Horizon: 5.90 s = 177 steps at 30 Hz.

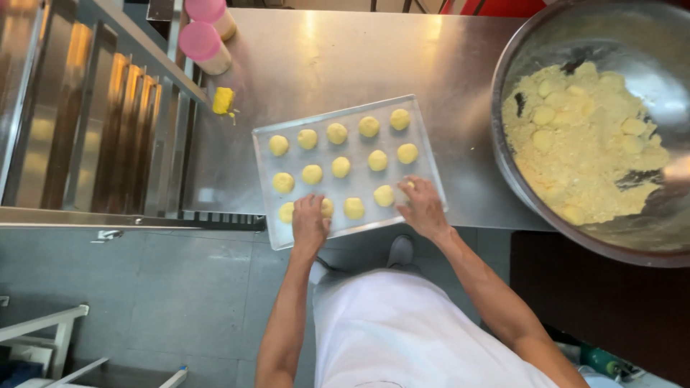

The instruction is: The person is taking pre-portioned dough balls from a large bowl, arranging them on a metal baking sheet, and flattening them into discs using their hands.

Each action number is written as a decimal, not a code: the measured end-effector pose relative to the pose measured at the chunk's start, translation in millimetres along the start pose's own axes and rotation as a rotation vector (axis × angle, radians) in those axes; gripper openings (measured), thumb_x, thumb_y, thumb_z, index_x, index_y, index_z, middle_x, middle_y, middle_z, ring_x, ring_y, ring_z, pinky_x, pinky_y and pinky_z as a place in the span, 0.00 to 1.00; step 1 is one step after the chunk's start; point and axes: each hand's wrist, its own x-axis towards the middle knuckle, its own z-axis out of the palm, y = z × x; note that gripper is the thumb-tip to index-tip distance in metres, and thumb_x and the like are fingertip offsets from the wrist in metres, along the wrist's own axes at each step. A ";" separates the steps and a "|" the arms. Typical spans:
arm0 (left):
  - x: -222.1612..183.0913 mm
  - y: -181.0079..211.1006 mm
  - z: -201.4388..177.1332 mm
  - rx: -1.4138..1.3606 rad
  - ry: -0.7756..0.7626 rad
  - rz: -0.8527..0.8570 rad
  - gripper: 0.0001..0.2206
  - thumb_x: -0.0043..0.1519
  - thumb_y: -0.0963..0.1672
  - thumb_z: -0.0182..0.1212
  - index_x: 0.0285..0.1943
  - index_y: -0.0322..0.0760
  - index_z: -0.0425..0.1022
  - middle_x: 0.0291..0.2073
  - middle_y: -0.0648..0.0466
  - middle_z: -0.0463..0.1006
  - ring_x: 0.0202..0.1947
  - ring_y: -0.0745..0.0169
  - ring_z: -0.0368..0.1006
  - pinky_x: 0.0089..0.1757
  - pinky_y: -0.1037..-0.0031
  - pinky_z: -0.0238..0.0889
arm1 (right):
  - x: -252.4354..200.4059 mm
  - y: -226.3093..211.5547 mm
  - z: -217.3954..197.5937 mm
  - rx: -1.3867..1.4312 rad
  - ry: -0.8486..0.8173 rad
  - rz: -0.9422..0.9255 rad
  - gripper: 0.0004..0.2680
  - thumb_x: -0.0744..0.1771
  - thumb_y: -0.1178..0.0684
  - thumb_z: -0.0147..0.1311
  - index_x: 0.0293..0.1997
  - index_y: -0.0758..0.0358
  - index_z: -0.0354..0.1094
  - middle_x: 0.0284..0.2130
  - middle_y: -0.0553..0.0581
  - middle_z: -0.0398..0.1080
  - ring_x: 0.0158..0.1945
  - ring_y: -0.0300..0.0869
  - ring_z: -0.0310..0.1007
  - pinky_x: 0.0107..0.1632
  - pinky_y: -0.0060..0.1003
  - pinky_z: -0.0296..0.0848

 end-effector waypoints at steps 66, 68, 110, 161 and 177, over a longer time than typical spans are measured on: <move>-46.1 -59.4 -6.3 -0.182 0.151 -0.061 0.24 0.41 0.44 0.66 0.47 0.41 0.66 0.44 0.52 0.66 0.46 0.52 0.61 0.46 0.67 0.57 | -25.5 6.2 14.0 -0.090 0.095 0.168 0.23 0.55 0.50 0.59 0.51 0.63 0.54 0.44 0.64 0.55 0.49 0.55 0.58 0.47 0.47 0.61; -49.4 -45.2 -11.0 0.077 0.161 0.102 0.33 0.41 0.48 0.65 0.54 0.30 0.58 0.51 0.39 0.60 0.55 0.43 0.52 0.53 0.60 0.46 | -26.3 -5.3 9.7 -0.197 0.159 -0.009 0.23 0.55 0.53 0.58 0.51 0.71 0.54 0.49 0.71 0.54 0.53 0.58 0.54 0.54 0.47 0.53; -31.0 10.0 38.9 0.073 0.094 0.122 0.33 0.51 0.54 0.49 0.57 0.24 0.53 0.55 0.34 0.52 0.58 0.37 0.44 0.55 0.55 0.38 | -4.0 29.4 115.6 0.011 -0.198 -0.262 0.20 0.64 0.44 0.37 0.57 0.68 0.47 0.57 0.66 0.45 0.60 0.59 0.38 0.58 0.51 0.41; 71.5 54.0 53.2 -0.056 0.191 0.186 0.31 0.50 0.51 0.52 0.58 0.26 0.52 0.57 0.37 0.52 0.58 0.39 0.46 0.54 0.52 0.39 | 62.8 52.7 62.7 -0.262 -0.019 -0.272 0.27 0.62 0.38 0.37 0.56 0.76 0.44 0.56 0.76 0.41 0.60 0.65 0.35 0.59 0.51 0.38; 80.9 19.4 37.8 0.016 0.075 0.274 0.28 0.54 0.51 0.47 0.58 0.29 0.53 0.56 0.40 0.54 0.59 0.44 0.44 0.54 0.56 0.39 | 104.1 106.0 73.2 0.081 -0.291 -0.076 0.21 0.64 0.37 0.32 0.57 0.61 0.50 0.58 0.59 0.43 0.62 0.52 0.36 0.60 0.44 0.41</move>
